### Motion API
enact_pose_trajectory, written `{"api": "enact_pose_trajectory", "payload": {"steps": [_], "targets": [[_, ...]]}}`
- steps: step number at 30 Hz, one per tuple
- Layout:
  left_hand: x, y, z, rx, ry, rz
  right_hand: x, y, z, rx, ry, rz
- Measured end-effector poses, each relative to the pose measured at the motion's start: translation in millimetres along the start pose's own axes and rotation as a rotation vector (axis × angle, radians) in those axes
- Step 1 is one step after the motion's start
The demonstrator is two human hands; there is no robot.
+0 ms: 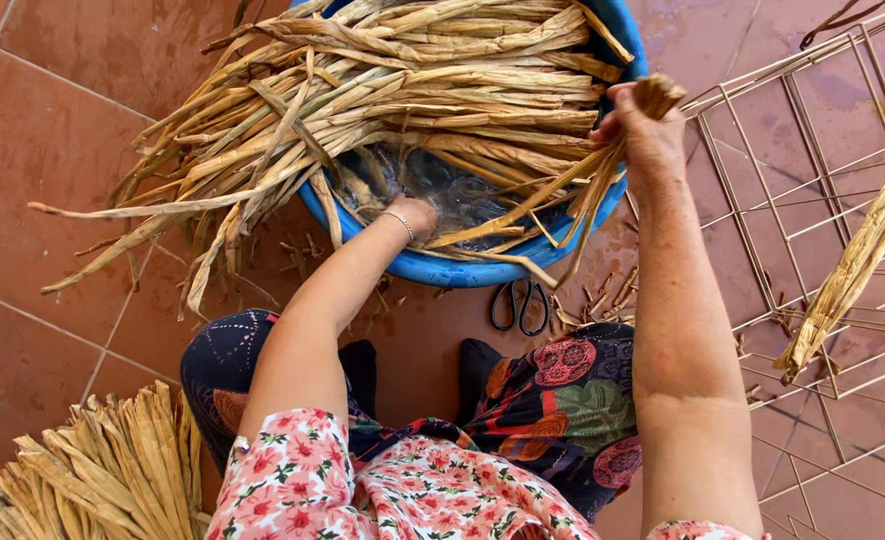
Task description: The person sits on a tiled floor and repeatedly picks up dried plant strips from a pile, dips them into a blue basin of water, and places them back into the basin. The person continues this process, gradually filling the basin with soaked strips.
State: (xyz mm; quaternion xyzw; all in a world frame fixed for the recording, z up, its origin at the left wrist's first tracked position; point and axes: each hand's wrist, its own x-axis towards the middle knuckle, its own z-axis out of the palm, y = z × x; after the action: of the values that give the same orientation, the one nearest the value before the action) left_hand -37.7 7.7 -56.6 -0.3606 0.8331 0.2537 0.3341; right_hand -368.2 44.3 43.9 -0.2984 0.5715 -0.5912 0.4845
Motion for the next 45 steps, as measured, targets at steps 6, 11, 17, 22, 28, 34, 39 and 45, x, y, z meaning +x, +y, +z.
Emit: {"api": "enact_pose_trajectory", "payload": {"steps": [6,11,17,22,28,34,39,45], "targets": [[16,17,-78,-0.224,0.676,0.08,-3,-2,4,0.059,0.011,0.03],[42,56,-111,0.037,1.28,0.191,8,-4,-2,0.132,0.253,0.001],[45,70,-108,-0.129,1.146,0.077,17,4,-8,0.01,0.332,0.106],[13,63,-127,-0.451,1.288,0.205,21,1,16,-0.036,0.221,0.135],[-34,79,-146,-1.003,0.801,0.537,6,-39,60,0.148,0.058,-0.198],[-57,95,-187,-1.023,0.885,0.655,-41,-95,90,0.257,-0.171,-0.19],[-70,109,-195,-0.494,1.247,0.482,-58,-108,108,0.379,-0.16,-0.254],[-102,119,-182,-0.31,1.39,0.497,-20,-75,112,0.632,0.069,-0.261]]}}
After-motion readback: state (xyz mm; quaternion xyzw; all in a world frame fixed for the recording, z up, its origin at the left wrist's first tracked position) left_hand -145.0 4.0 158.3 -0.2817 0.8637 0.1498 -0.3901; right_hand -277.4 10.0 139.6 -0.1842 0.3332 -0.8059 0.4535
